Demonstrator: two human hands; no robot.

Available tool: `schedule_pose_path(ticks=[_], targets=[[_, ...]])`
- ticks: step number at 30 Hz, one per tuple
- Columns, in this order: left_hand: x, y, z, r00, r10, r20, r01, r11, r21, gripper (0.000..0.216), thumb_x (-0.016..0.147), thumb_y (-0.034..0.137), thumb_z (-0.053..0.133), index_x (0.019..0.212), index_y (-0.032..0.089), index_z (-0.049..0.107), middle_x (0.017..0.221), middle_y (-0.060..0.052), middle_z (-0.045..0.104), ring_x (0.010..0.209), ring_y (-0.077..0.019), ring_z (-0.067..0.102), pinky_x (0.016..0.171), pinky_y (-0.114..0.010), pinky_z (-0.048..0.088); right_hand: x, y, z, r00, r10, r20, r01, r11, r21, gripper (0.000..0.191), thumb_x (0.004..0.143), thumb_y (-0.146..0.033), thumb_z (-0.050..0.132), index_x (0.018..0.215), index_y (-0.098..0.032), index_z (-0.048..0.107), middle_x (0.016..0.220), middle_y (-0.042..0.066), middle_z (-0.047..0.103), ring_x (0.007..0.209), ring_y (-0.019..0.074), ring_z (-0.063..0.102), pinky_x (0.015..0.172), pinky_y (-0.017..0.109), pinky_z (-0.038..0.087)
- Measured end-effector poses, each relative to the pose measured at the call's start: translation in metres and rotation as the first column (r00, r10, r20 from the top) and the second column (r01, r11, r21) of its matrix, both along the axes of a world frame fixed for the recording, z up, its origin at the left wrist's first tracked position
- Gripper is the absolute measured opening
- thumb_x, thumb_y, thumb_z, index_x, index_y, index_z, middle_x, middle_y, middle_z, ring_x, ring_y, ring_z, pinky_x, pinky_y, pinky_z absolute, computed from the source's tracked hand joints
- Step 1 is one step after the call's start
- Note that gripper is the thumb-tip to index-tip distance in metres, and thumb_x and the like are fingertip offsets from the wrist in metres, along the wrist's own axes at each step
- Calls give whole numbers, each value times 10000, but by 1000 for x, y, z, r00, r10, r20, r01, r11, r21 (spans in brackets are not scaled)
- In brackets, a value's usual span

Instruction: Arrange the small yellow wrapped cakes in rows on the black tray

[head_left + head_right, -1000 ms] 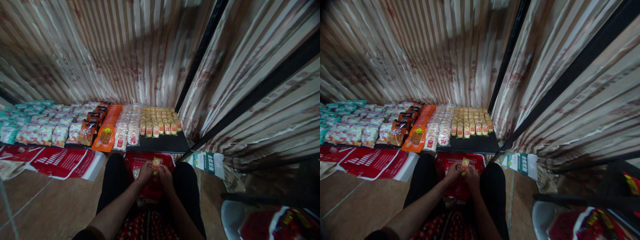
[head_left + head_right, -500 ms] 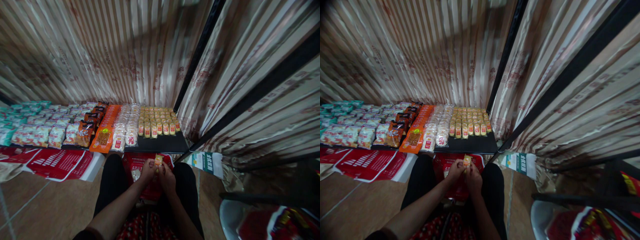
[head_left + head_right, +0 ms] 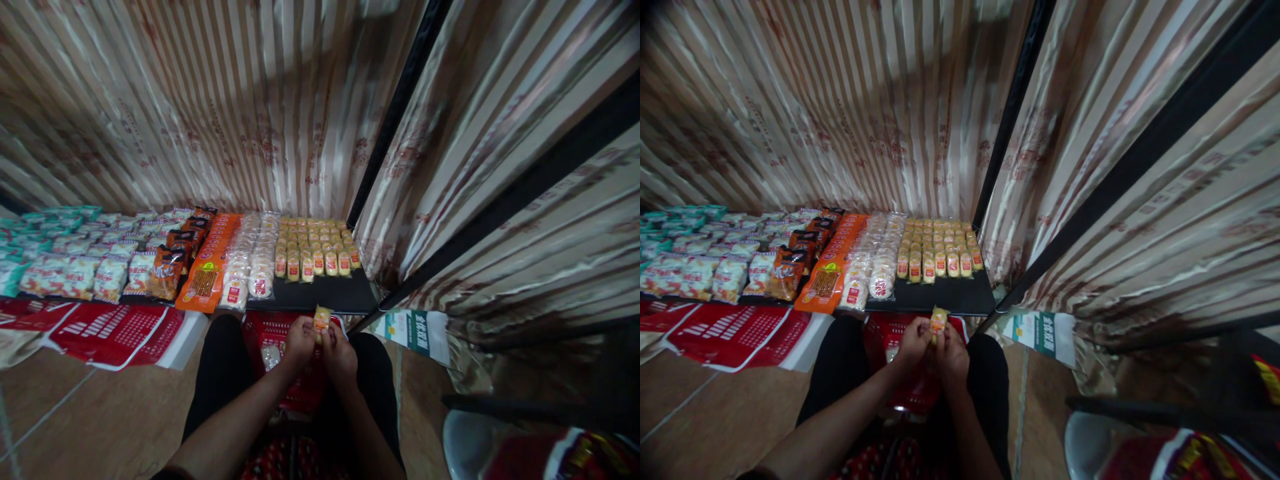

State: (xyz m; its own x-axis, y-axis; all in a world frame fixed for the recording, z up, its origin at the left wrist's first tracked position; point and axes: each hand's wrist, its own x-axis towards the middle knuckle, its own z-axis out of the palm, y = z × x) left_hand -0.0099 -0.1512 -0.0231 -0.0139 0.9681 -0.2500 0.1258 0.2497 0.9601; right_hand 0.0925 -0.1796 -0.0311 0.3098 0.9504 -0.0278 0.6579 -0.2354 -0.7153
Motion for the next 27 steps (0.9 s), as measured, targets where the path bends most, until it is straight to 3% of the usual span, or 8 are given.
schedule_pose_path(ticks=[4, 14, 21, 27], targets=[[2, 9, 11, 986, -28, -164, 37, 998, 55, 145, 781, 111, 490, 823, 193, 603, 805, -2, 690, 750, -122, 625, 707, -225, 476, 6, 13, 5, 999, -10, 50, 7, 997, 71, 486, 870, -424, 327, 1171, -148, 590, 1042, 120, 696, 903, 212, 663, 774, 298, 488], [15, 37, 12, 965, 12, -263, 35, 985, 172, 247, 775, 103, 482, 943, 185, 642, 927, -33, 655, 855, -126, 606, 831, -246, 473, 15, 49, 15, 996, -9, 90, 2, 997, 72, 483, 874, -397, 336, 1184, -122, 585, 1080, 150, 679, 970, 235, 645, 843, 332, 477], [20, 50, 22, 921, -24, -388, 91, 984, 156, 299, 794, 141, 498, 1045, 193, 653, 969, -49, 648, 914, -157, 576, 895, -287, 449, 19, 69, 20, 997, 2, 83, -9, 997, 80, 466, 860, -366, 371, 1196, -112, 568, 1074, 142, 665, 943, 229, 631, 843, 331, 468], [24, 60, 24, 918, -41, -395, 94, 989, 116, 314, 818, 168, 496, 1100, 198, 632, 1027, -53, 634, 928, -151, 577, 909, -272, 445, 20, 80, 22, 994, 21, 111, -29, 997, 71, 443, 852, -335, 404, 1194, -100, 558, 1017, 133, 651, 869, 218, 616, 814, 327, 463]])
